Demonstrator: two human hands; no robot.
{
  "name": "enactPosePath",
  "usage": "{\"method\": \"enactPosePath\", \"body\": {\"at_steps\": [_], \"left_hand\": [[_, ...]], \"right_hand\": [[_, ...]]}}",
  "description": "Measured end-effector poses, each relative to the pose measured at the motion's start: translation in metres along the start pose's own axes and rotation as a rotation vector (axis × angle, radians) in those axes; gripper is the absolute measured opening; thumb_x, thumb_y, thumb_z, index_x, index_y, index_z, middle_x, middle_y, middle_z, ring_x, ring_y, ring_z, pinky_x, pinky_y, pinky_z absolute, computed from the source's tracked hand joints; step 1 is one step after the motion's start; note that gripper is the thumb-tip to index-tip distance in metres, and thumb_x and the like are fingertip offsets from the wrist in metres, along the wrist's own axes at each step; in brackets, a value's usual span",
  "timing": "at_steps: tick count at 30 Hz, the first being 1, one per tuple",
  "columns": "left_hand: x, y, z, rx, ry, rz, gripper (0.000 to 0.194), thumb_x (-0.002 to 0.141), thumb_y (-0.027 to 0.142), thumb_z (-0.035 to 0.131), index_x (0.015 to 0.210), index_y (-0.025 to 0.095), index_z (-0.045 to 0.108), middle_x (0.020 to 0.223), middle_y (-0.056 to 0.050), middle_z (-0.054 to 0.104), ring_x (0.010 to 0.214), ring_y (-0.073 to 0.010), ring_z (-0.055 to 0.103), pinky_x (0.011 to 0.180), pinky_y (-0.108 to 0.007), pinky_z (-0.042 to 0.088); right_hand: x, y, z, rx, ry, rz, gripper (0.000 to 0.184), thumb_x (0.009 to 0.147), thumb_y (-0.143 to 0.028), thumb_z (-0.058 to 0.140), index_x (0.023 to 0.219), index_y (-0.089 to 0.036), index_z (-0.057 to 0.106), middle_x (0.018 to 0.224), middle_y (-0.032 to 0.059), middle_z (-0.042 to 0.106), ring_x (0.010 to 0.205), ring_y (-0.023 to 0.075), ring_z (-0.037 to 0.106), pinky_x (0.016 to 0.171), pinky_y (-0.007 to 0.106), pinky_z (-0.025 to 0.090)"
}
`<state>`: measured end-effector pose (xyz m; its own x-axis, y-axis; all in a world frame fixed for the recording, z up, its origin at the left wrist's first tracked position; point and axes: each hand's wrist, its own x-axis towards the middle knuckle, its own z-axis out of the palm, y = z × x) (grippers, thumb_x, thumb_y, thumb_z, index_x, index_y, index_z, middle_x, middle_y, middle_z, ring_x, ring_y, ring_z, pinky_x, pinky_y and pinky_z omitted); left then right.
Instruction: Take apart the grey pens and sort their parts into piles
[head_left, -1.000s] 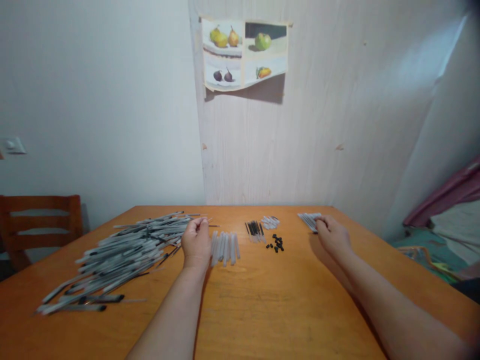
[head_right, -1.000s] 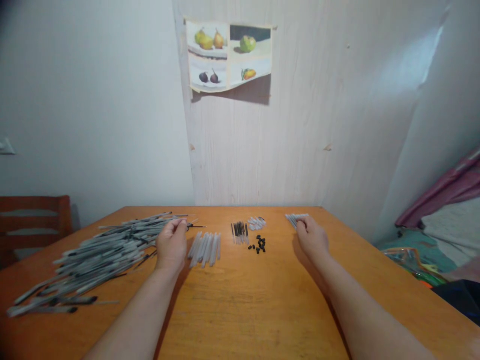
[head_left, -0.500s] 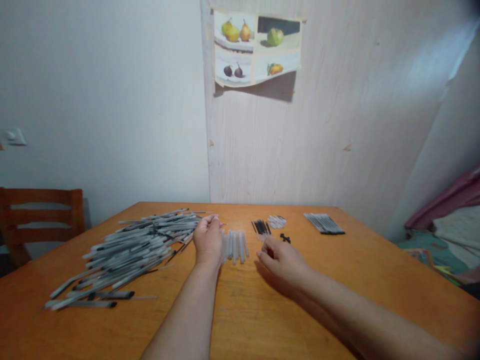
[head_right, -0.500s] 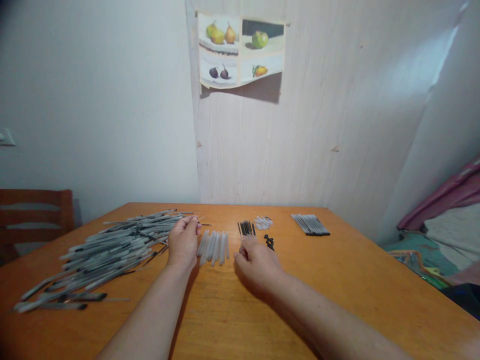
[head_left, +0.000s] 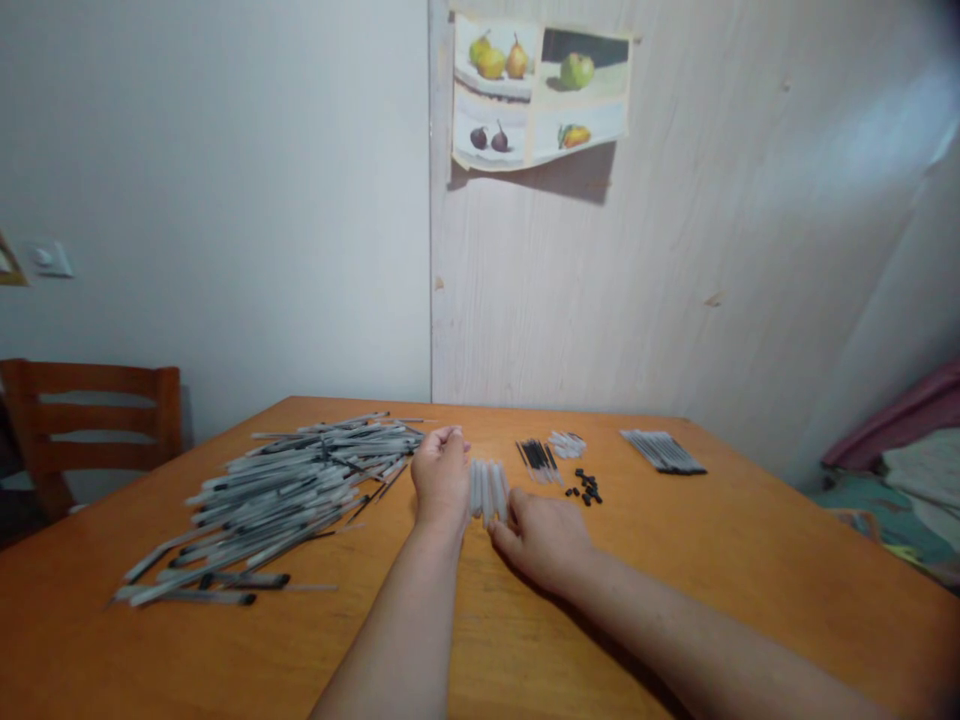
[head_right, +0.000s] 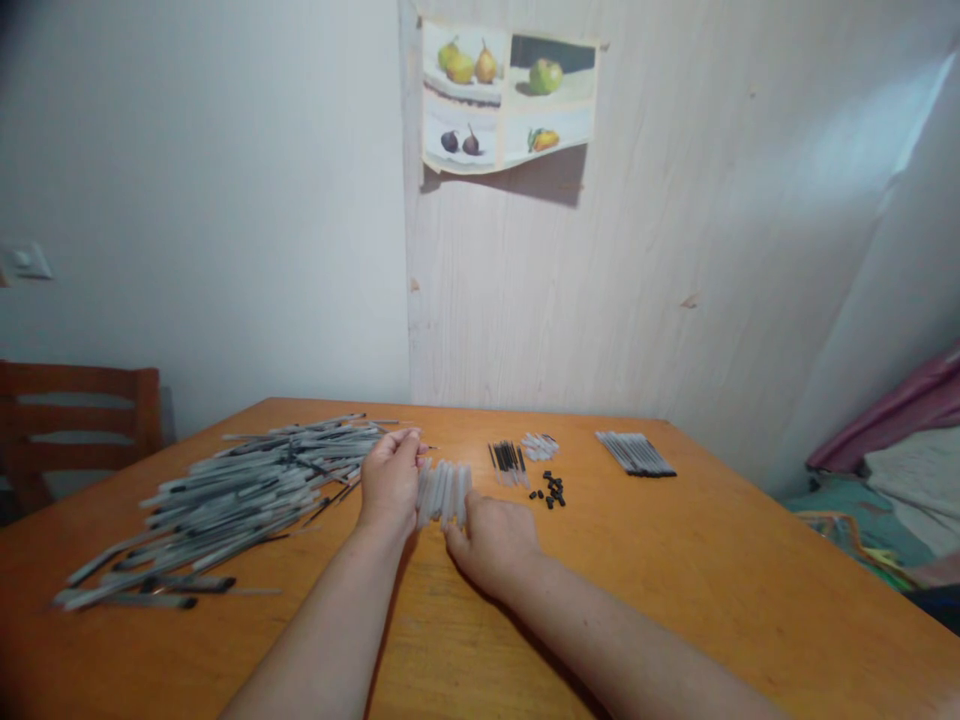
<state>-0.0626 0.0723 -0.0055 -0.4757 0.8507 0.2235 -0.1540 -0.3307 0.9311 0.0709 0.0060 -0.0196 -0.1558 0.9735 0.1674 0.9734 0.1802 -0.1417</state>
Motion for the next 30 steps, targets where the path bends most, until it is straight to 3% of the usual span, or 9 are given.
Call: {"method": "enactPosePath", "body": {"at_steps": [16,30], "left_hand": [[0.000,-0.002,0.003,-0.040,-0.018,-0.036,0.026,0.075,0.038,0.063,0.086,0.015,0.067,0.071,0.000,0.064,0.060,-0.0107,0.052,0.061,-0.023,0.041],[0.003,-0.015,0.002,0.159,-0.116,0.045,0.025,0.079,0.040,0.058,0.084,0.017,0.068,0.074,-0.003,0.067,0.067,-0.0155,0.060,0.066,-0.027,0.046]], "right_hand": [[0.002,0.002,0.012,-0.044,0.022,0.046,0.035,0.092,-0.045,0.043,0.089,-0.019,0.066,0.084,0.0109,0.074,0.075,0.0225,0.067,0.061,0.029,0.034],[0.000,0.014,0.013,0.022,0.113,0.090,0.029,0.090,-0.039,0.045,0.081,-0.019,0.064,0.074,0.0077,0.070,0.065,0.0180,0.059,0.055,0.029,0.021]]}}
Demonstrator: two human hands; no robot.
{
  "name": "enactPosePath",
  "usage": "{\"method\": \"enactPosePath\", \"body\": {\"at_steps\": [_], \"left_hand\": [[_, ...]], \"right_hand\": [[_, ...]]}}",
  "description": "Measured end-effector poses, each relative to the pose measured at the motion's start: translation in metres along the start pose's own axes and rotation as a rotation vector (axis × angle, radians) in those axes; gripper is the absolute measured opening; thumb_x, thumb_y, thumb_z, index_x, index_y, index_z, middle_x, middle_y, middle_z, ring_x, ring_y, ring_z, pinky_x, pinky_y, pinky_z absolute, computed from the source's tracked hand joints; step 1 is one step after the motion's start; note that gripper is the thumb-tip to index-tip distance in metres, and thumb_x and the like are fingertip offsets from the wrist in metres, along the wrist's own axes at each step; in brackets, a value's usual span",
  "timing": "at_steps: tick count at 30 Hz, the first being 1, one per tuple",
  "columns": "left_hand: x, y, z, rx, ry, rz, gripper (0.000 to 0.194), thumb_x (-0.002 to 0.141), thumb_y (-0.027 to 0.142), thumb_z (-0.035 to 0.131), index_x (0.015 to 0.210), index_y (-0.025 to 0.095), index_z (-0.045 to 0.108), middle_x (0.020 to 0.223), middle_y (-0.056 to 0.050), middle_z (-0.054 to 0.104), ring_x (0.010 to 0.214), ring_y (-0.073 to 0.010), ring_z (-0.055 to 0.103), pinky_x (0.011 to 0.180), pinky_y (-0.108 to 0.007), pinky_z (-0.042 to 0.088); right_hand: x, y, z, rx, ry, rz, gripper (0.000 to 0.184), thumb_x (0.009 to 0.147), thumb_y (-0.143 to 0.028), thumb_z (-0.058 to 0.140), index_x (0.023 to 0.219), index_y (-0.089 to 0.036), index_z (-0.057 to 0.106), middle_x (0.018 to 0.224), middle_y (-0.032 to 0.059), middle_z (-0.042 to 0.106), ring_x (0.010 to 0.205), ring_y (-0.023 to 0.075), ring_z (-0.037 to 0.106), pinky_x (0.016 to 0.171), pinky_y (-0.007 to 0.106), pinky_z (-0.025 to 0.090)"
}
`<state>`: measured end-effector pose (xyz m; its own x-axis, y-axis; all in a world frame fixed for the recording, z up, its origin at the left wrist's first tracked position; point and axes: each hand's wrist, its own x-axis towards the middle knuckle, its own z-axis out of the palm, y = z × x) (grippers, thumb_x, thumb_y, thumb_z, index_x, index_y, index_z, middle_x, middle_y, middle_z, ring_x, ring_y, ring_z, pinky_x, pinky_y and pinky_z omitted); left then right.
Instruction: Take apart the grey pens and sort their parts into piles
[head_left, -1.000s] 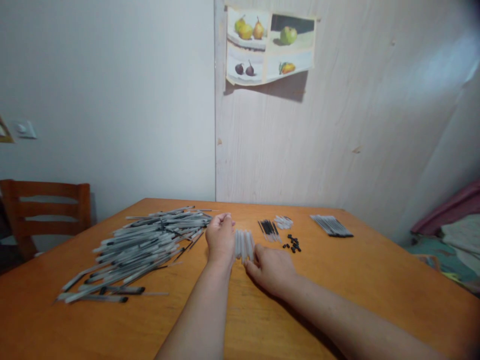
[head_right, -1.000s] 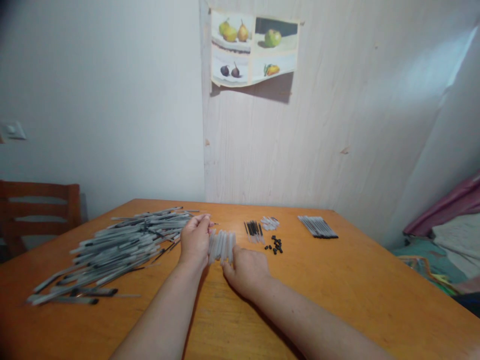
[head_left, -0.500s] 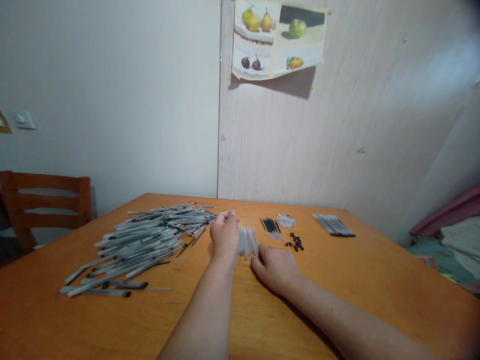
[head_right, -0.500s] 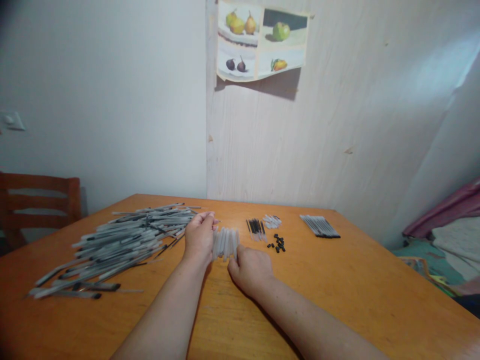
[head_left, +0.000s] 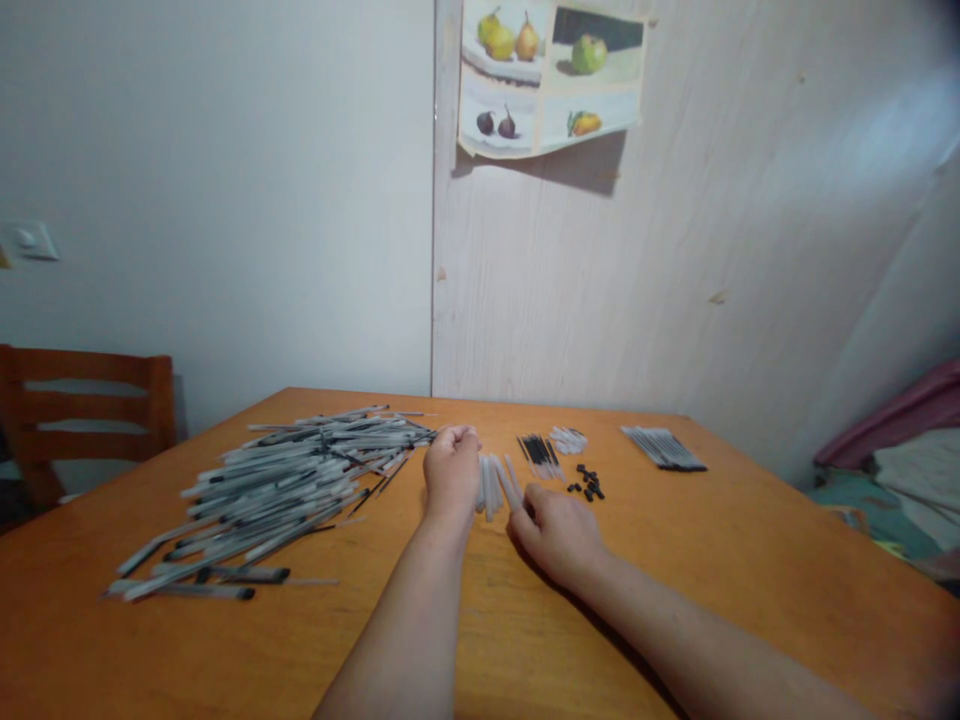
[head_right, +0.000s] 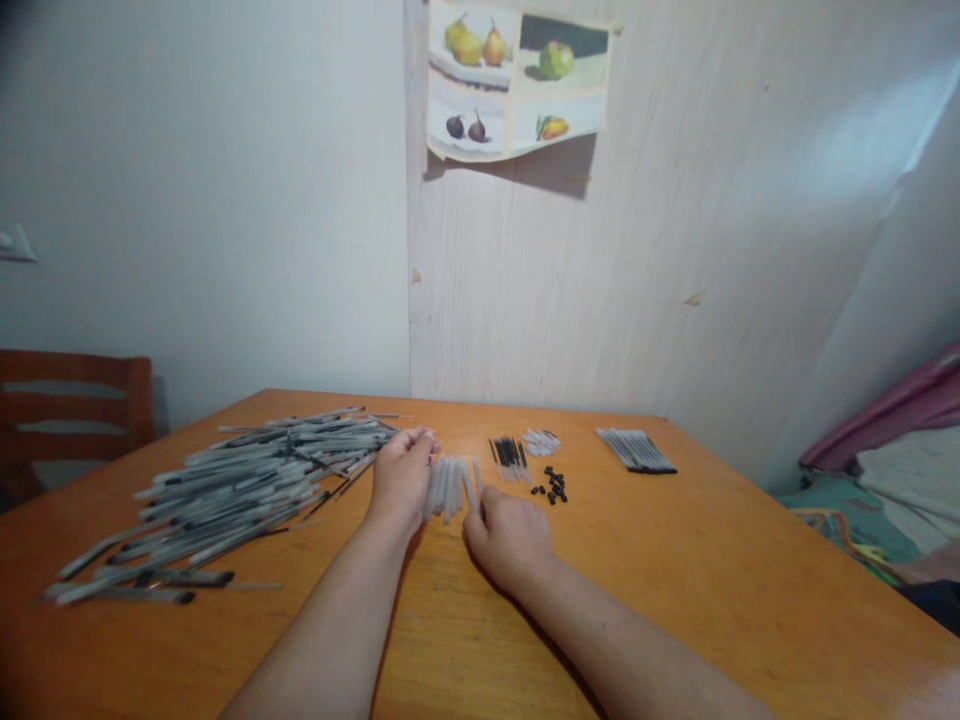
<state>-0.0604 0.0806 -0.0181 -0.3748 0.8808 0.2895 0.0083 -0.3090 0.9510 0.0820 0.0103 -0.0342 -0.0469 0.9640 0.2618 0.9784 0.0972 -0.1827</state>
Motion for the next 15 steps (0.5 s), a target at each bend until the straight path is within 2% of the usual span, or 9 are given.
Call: {"method": "enactPosePath", "body": {"at_steps": [4,7,9,11,15], "left_hand": [[-0.003,0.001,0.000,0.142,-0.090,0.085,0.022,0.081,0.030,0.056,0.093,0.018,0.069,0.088,-0.006,0.071,0.081,-0.0188,0.064,0.077,-0.030,0.048],[-0.012,0.009,0.000,0.308,-0.245,0.257,0.030,0.078,0.017,0.052,0.102,0.020,0.070,0.106,-0.009,0.071,0.101,-0.0215,0.063,0.091,-0.034,0.045],[-0.019,0.016,0.000,0.499,-0.365,0.394,0.037,0.077,0.013,0.050,0.106,0.024,0.070,0.113,-0.008,0.070,0.110,-0.0238,0.059,0.100,-0.039,0.040],[-0.027,0.021,-0.001,0.637,-0.455,0.471,0.039,0.077,0.013,0.050,0.106,0.028,0.070,0.113,-0.005,0.070,0.113,-0.0249,0.056,0.106,-0.045,0.032],[-0.036,0.026,-0.001,0.757,-0.521,0.533,0.032,0.082,0.018,0.052,0.103,0.033,0.071,0.114,-0.004,0.070,0.115,-0.0267,0.053,0.114,-0.056,0.010]], "right_hand": [[-0.001,0.005,-0.007,0.096,0.029,-0.014,0.028,0.091,-0.039,0.046,0.077,-0.020,0.062,0.070,0.0052,0.067,0.062,0.0157,0.055,0.055,0.028,0.021],[0.001,0.012,-0.009,0.189,0.058,-0.049,0.026,0.090,-0.037,0.048,0.074,-0.020,0.059,0.065,0.0022,0.063,0.060,0.0141,0.051,0.055,0.026,0.023],[0.003,0.017,-0.010,0.275,0.080,-0.075,0.025,0.089,-0.036,0.048,0.072,-0.020,0.056,0.063,0.0003,0.059,0.059,0.0133,0.049,0.056,0.025,0.025],[0.006,0.022,-0.010,0.379,0.107,-0.077,0.025,0.088,-0.036,0.048,0.070,-0.020,0.053,0.062,-0.0009,0.056,0.059,0.0130,0.048,0.056,0.024,0.028],[0.015,0.031,-0.010,0.610,0.147,-0.054,0.023,0.086,-0.036,0.047,0.069,-0.020,0.052,0.063,-0.0009,0.055,0.062,0.0138,0.049,0.057,0.024,0.034]]}}
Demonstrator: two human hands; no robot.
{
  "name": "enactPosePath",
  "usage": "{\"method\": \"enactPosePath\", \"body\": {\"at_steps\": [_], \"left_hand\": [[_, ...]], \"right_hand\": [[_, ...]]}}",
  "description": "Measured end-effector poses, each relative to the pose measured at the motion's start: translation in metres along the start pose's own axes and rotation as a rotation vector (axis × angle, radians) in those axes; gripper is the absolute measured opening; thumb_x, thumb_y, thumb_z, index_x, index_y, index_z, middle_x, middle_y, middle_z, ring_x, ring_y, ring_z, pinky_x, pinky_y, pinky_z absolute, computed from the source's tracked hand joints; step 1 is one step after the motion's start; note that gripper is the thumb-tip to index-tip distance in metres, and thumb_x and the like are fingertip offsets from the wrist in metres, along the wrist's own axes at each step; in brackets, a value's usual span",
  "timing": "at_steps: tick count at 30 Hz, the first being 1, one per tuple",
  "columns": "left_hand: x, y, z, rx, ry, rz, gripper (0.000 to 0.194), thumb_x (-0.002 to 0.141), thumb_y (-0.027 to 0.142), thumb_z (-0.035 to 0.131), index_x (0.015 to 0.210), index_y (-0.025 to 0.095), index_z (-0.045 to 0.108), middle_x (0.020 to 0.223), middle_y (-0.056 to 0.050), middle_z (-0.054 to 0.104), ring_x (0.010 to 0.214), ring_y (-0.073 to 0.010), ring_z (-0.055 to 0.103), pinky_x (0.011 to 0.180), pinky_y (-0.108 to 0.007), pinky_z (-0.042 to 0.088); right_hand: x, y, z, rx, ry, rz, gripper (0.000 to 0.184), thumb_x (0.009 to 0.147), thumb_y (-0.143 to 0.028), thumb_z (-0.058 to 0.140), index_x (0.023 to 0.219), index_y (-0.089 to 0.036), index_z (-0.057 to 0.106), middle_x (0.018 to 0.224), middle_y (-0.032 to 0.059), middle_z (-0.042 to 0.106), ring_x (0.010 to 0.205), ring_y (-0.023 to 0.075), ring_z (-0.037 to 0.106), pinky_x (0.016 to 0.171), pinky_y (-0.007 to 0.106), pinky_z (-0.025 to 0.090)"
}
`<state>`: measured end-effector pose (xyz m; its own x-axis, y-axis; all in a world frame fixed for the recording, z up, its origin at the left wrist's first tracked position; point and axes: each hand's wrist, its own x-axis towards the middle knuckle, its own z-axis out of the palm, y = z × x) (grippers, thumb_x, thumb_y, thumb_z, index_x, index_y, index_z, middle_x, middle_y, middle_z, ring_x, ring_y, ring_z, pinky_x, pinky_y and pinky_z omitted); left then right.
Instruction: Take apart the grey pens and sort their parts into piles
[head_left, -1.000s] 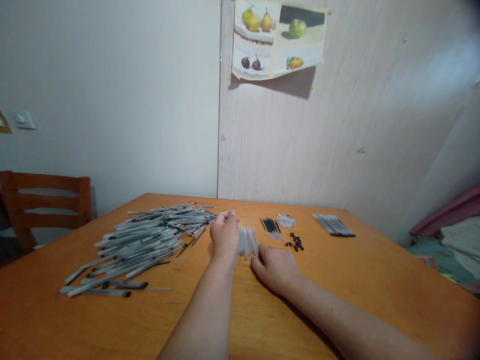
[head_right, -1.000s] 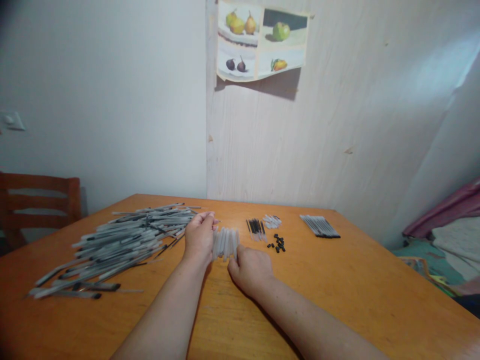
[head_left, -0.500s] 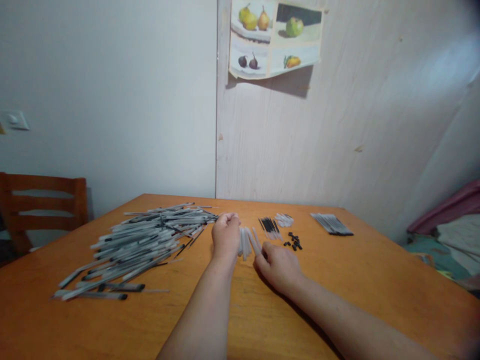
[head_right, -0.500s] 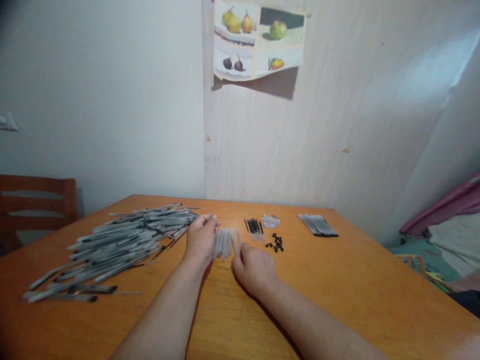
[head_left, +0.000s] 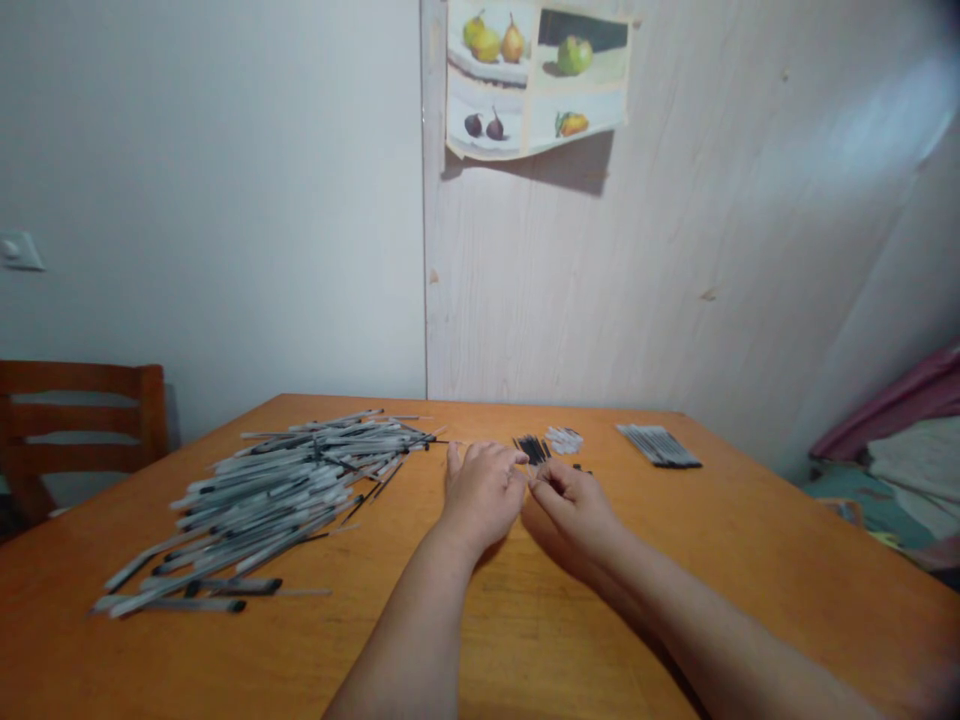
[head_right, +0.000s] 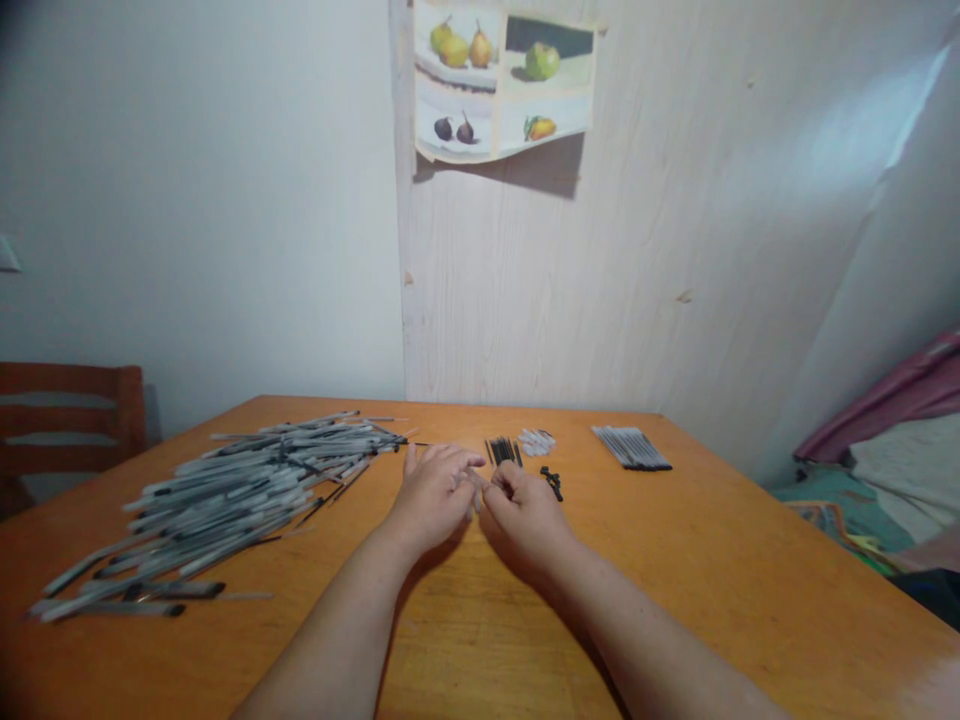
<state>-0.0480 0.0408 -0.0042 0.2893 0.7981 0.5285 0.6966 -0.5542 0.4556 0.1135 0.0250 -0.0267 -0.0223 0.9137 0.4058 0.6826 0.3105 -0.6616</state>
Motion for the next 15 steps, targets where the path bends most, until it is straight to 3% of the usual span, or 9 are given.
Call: {"method": "enactPosePath", "body": {"at_steps": [3,8,11,15], "left_hand": [[-0.001,0.001,0.000,0.048,-0.026,0.038,0.026,0.086,0.026,0.053,0.105,0.033,0.071,0.110,-0.006,0.070,0.111,-0.0275,0.053,0.112,-0.056,0.013],[0.001,0.002,-0.004,0.076,-0.056,0.067,0.024,0.090,0.028,0.051,0.098,0.030,0.074,0.098,-0.007,0.069,0.100,-0.0244,0.056,0.097,-0.041,0.035],[0.004,-0.001,-0.005,0.044,-0.004,0.008,0.023,0.090,0.027,0.051,0.095,0.026,0.073,0.095,-0.008,0.069,0.095,-0.0231,0.057,0.086,-0.035,0.040],[0.007,-0.009,-0.002,-0.020,0.105,-0.055,0.023,0.091,0.026,0.050,0.096,0.025,0.072,0.096,-0.008,0.069,0.093,-0.0224,0.059,0.082,-0.032,0.041]], "right_hand": [[0.005,0.001,-0.003,0.143,0.015,0.012,0.026,0.086,-0.039,0.047,0.069,-0.020,0.051,0.061,-0.0015,0.053,0.061,0.0140,0.049,0.058,0.025,0.037],[0.009,-0.003,-0.012,0.310,-0.047,0.058,0.031,0.086,-0.046,0.049,0.069,-0.021,0.051,0.057,-0.0025,0.051,0.053,0.0130,0.047,0.053,0.025,0.039],[0.015,0.000,-0.022,0.384,-0.016,0.097,0.030,0.087,-0.046,0.048,0.071,-0.020,0.051,0.058,-0.0025,0.051,0.052,0.0125,0.047,0.052,0.024,0.038],[0.026,0.014,-0.031,0.283,0.080,0.208,0.024,0.084,-0.040,0.047,0.071,-0.020,0.051,0.058,-0.0027,0.050,0.051,0.0122,0.044,0.050,0.023,0.036]]}}
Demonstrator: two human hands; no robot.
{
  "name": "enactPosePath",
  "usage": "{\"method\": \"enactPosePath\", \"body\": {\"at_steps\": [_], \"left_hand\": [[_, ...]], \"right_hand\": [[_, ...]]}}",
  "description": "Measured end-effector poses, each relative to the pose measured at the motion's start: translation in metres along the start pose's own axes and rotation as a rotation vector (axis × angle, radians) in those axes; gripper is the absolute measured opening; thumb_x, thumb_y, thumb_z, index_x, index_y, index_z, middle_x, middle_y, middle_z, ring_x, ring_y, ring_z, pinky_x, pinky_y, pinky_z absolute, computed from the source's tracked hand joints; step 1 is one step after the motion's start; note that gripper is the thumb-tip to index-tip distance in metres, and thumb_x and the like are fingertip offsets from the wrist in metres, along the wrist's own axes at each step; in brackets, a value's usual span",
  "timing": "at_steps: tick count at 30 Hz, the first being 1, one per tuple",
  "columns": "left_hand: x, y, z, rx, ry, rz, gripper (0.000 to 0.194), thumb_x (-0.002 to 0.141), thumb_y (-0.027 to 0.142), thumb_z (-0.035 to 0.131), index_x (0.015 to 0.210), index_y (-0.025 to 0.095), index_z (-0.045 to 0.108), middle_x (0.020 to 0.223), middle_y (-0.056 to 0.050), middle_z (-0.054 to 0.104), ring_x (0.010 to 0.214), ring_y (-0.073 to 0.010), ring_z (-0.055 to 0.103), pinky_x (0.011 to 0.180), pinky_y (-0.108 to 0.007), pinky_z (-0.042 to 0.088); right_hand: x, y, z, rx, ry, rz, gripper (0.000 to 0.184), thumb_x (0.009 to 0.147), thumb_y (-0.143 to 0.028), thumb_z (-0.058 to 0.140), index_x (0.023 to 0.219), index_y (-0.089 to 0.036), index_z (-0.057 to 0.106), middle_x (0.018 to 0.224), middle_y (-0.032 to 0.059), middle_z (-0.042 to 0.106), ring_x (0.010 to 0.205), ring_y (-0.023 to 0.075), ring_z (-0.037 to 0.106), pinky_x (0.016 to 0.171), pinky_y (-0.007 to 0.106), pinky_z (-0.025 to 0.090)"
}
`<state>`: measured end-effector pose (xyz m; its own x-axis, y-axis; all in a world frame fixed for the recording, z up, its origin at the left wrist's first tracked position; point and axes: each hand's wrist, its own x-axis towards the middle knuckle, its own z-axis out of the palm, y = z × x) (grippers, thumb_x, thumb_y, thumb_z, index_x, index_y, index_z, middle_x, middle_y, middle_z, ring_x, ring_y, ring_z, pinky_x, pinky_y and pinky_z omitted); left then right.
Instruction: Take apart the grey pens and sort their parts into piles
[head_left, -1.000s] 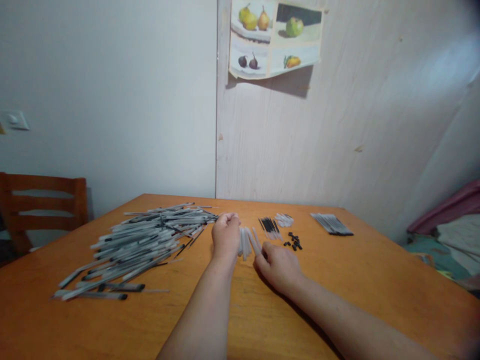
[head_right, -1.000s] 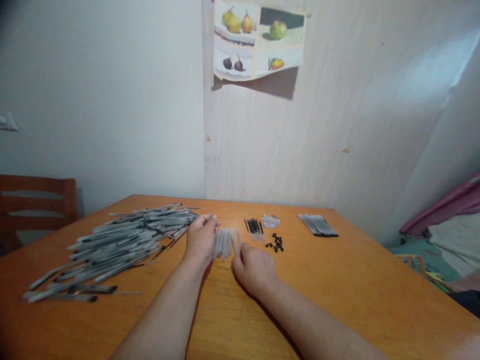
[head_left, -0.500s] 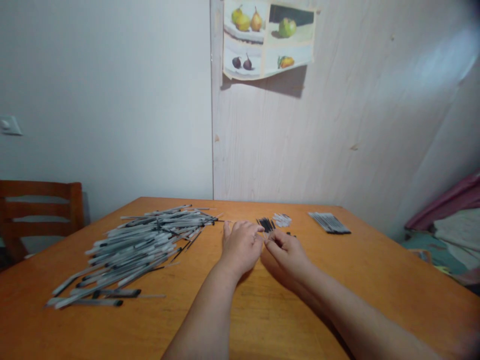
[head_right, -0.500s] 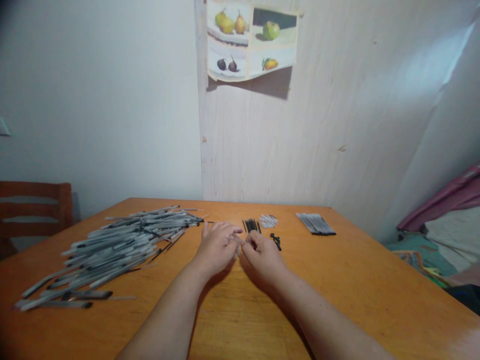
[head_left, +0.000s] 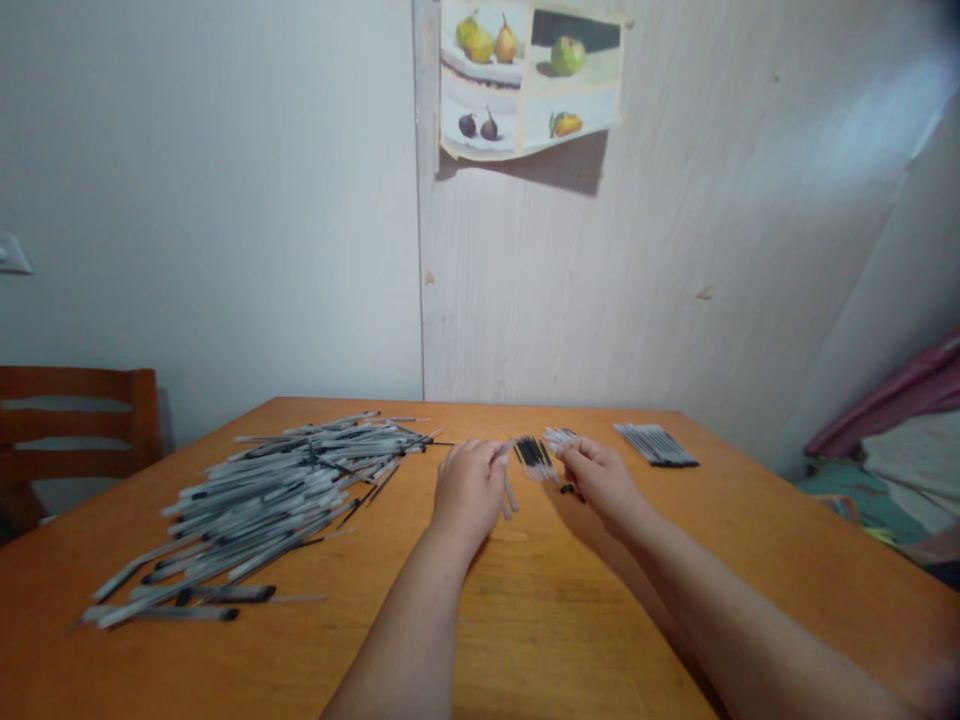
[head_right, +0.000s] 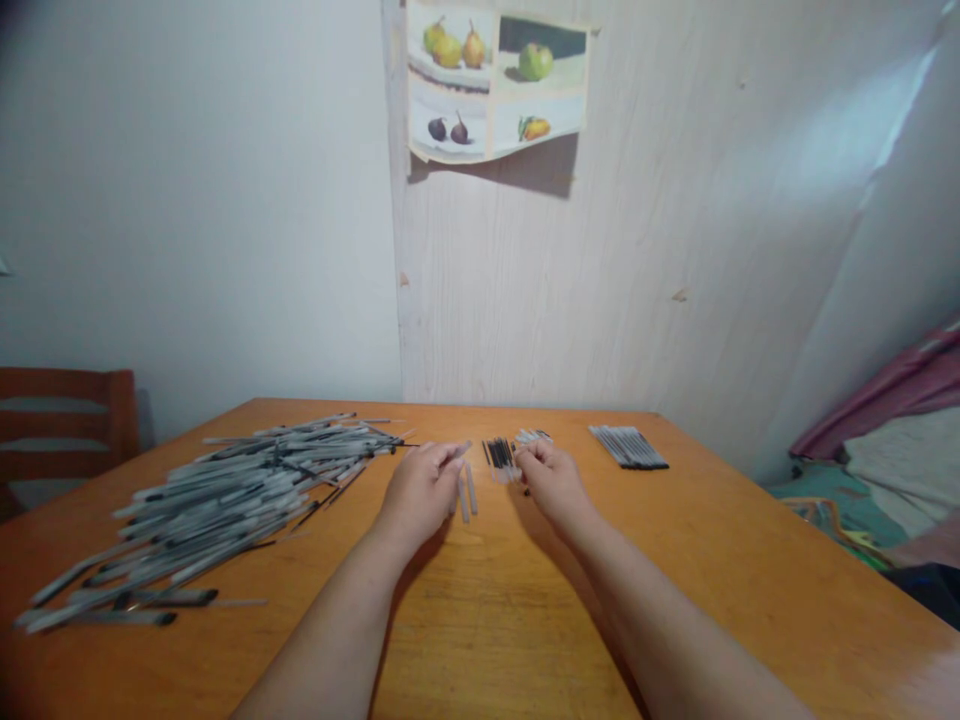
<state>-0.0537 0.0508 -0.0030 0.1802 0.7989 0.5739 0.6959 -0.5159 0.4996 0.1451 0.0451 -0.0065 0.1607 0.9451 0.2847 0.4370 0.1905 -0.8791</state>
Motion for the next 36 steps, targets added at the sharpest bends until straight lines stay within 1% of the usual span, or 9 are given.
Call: {"method": "enactPosePath", "body": {"at_steps": [2,5,8,11,14,18,24,30,36], "left_hand": [[0.001,-0.004,0.002,-0.039,0.044,-0.023,0.022,0.090,0.025,0.050,0.096,0.024,0.072,0.097,-0.008,0.070,0.092,-0.0222,0.060,0.081,-0.032,0.041],[0.003,-0.008,0.005,-0.119,0.105,-0.062,0.021,0.088,0.024,0.052,0.095,0.023,0.072,0.095,-0.008,0.071,0.091,-0.0224,0.061,0.081,-0.032,0.042],[0.005,-0.011,0.007,-0.223,0.162,-0.112,0.019,0.086,0.025,0.055,0.094,0.023,0.072,0.096,-0.008,0.072,0.091,-0.0230,0.062,0.081,-0.032,0.043],[0.006,-0.013,0.009,-0.303,0.182,-0.150,0.019,0.085,0.026,0.057,0.094,0.023,0.073,0.095,-0.008,0.072,0.091,-0.0232,0.063,0.081,-0.033,0.043],[0.006,-0.013,0.009,-0.322,0.185,-0.165,0.019,0.085,0.025,0.057,0.094,0.023,0.073,0.094,-0.008,0.072,0.091,-0.0230,0.064,0.082,-0.033,0.043],[0.005,-0.012,0.009,-0.331,0.175,-0.173,0.020,0.087,0.025,0.054,0.094,0.023,0.073,0.095,-0.008,0.073,0.091,-0.0227,0.064,0.082,-0.033,0.043],[0.005,-0.012,0.009,-0.353,0.187,-0.183,0.020,0.086,0.025,0.055,0.095,0.023,0.073,0.093,-0.008,0.073,0.090,-0.0225,0.064,0.081,-0.032,0.043],[0.005,-0.011,0.010,-0.339,0.189,-0.171,0.020,0.088,0.027,0.054,0.095,0.023,0.072,0.093,-0.009,0.072,0.090,-0.0233,0.064,0.078,-0.032,0.043],[0.005,-0.012,0.012,-0.332,0.185,-0.174,0.020,0.088,0.028,0.054,0.095,0.023,0.072,0.097,-0.009,0.072,0.090,-0.0222,0.064,0.079,-0.032,0.043]], "right_hand": [[0.007,0.007,0.001,-0.145,-0.011,0.003,0.020,0.083,-0.035,0.045,0.070,-0.020,0.050,0.059,-0.0020,0.051,0.054,0.0126,0.046,0.052,0.022,0.036],[0.016,0.015,0.009,-0.376,-0.062,-0.017,0.017,0.079,-0.026,0.045,0.064,-0.020,0.050,0.061,-0.0008,0.054,0.060,0.0132,0.051,0.054,0.022,0.035],[0.025,0.019,0.020,-0.471,-0.097,0.004,0.016,0.074,-0.023,0.050,0.059,-0.019,0.054,0.058,-0.0005,0.055,0.060,0.0138,0.053,0.053,0.022,0.033],[0.036,0.019,0.030,-0.562,-0.147,0.047,0.018,0.072,-0.024,0.053,0.057,-0.018,0.060,0.054,-0.0002,0.055,0.057,0.0141,0.054,0.052,0.023,0.032],[0.047,0.017,0.036,-0.663,-0.172,0.089,0.015,0.071,-0.024,0.056,0.061,-0.018,0.066,0.059,0.0030,0.062,0.061,0.0162,0.058,0.053,0.024,0.035],[0.058,0.010,0.045,-0.783,-0.187,0.127,0.014,0.070,-0.023,0.061,0.072,-0.017,0.073,0.075,0.0103,0.071,0.073,0.0210,0.065,0.058,0.025,0.040],[0.063,0.003,0.057,-0.892,-0.188,0.182,0.022,0.072,-0.026,0.065,0.089,-0.017,0.076,0.093,0.0161,0.074,0.088,0.0274,0.070,0.069,0.031,0.049],[0.065,0.002,0.062,-0.938,-0.200,0.211,0.022,0.066,-0.023,0.071,0.087,-0.018,0.075,0.094,0.0161,0.074,0.091,0.0287,0.070,0.070,0.032,0.051],[0.069,0.006,0.066,-0.937,-0.221,0.217,0.026,0.066,-0.023,0.071,0.090,-0.017,0.075,0.096,0.0168,0.074,0.092,0.0293,0.070,0.070,0.032,0.052]]}}
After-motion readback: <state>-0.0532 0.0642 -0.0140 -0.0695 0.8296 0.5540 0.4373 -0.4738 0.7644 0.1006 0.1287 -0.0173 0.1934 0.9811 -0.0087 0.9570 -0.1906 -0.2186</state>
